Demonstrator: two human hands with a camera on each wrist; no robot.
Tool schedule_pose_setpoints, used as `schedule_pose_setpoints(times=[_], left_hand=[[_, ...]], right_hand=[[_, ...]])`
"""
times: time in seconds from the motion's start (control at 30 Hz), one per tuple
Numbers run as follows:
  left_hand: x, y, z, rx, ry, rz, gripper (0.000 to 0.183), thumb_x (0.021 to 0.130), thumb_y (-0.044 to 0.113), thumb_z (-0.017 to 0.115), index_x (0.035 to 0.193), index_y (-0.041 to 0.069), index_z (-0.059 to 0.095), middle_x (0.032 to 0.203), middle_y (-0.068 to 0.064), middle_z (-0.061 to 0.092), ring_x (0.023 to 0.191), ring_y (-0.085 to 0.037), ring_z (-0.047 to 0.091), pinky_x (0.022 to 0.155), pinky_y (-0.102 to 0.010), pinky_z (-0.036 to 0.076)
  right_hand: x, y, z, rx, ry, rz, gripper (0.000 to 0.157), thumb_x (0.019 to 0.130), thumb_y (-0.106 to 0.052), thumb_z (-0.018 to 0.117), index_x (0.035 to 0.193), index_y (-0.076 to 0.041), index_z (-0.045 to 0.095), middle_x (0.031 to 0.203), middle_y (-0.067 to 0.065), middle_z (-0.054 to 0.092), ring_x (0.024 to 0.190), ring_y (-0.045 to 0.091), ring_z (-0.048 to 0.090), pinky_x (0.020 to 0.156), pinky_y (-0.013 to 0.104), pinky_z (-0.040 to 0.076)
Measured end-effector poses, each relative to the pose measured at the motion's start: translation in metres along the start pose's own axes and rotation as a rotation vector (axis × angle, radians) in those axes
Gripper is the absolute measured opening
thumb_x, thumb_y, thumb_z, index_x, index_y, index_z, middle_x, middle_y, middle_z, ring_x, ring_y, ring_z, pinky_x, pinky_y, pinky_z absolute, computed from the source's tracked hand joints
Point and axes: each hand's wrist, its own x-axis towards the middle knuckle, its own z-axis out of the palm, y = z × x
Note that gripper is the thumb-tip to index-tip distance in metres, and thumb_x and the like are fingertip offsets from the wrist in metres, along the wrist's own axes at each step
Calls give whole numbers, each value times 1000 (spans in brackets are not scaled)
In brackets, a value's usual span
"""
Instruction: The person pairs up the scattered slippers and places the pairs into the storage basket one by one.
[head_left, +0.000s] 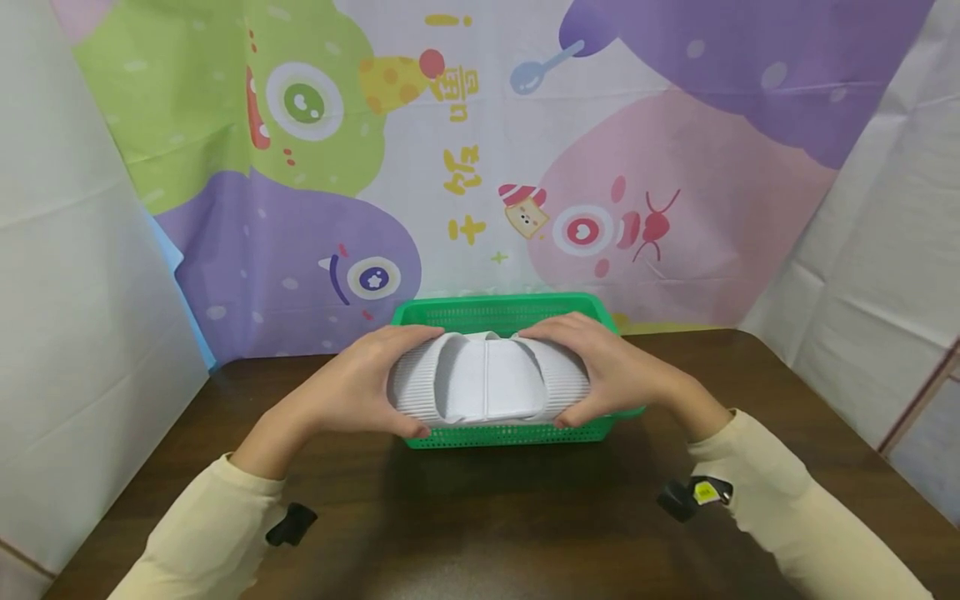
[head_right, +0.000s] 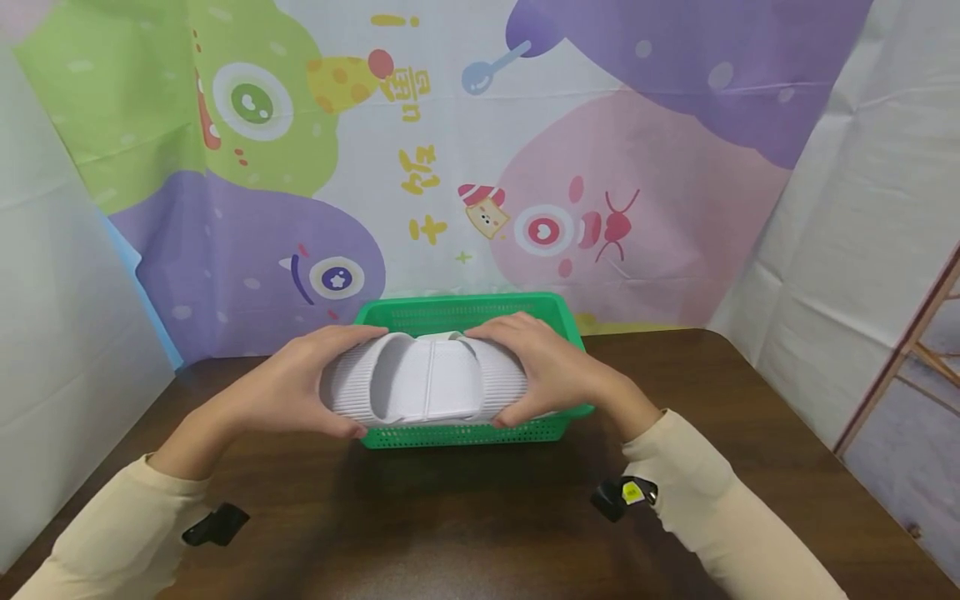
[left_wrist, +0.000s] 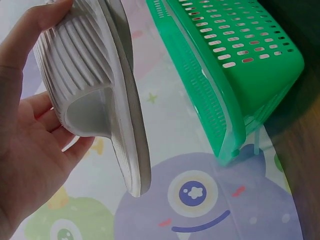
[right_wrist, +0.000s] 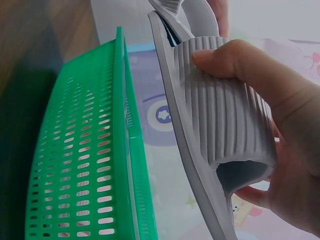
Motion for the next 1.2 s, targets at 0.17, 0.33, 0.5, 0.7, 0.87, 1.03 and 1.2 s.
schedule_pose_setpoints(times=[0.17,0.33,0.5,0.7,0.87,1.03,1.2], left_hand=[[2,1,0,2,-4,2,97,54,36,88,139,11,47,135,-4,57,117,-20,52,89,-38,50],[4,2,1,-6,-3,13,97,54,36,88,138,11,48,134,-3,57,116,-19,52,88,-37,50],[6,4,1,-5,-6,23,96,54,36,88,138,10,49,133,-3,58,115,-19,53,88,-37,50],[8,6,2,-7,-2,23,94,54,36,88,136,10,50,131,-3,59,115,-19,53,89,-38,50],[12,9,3,-12,-3,25,93,55,36,88,136,9,51,131,-2,59,116,-20,53,90,-38,51],[14,10,4,-27,-18,14,94,56,36,88,137,9,49,133,-3,58,117,-21,53,91,-38,51],[14,11,3,-55,-39,6,97,58,35,88,141,10,45,137,-4,55,119,-21,51,93,-39,49]], right_hand=[[1,-2,0,12,-2,11,86,61,-39,84,136,-15,50,133,-1,55,122,19,44,93,41,45],[2,-4,1,22,-6,32,88,60,-40,83,136,-14,49,134,0,54,123,20,43,94,42,45],[2,-4,2,14,-7,39,89,59,-42,84,137,-14,49,134,1,54,122,20,44,93,42,46],[3,-4,3,12,6,34,90,58,-42,85,136,-14,50,132,1,55,121,19,44,93,42,45],[4,-4,6,1,18,35,90,58,-44,85,135,-14,51,132,0,56,120,18,46,94,42,44],[5,-3,8,-16,43,45,90,56,-46,85,134,-17,52,130,-2,58,117,17,48,93,42,43],[2,-3,5,-24,71,50,90,55,-47,86,134,-18,53,129,-3,58,116,16,49,93,42,43]])
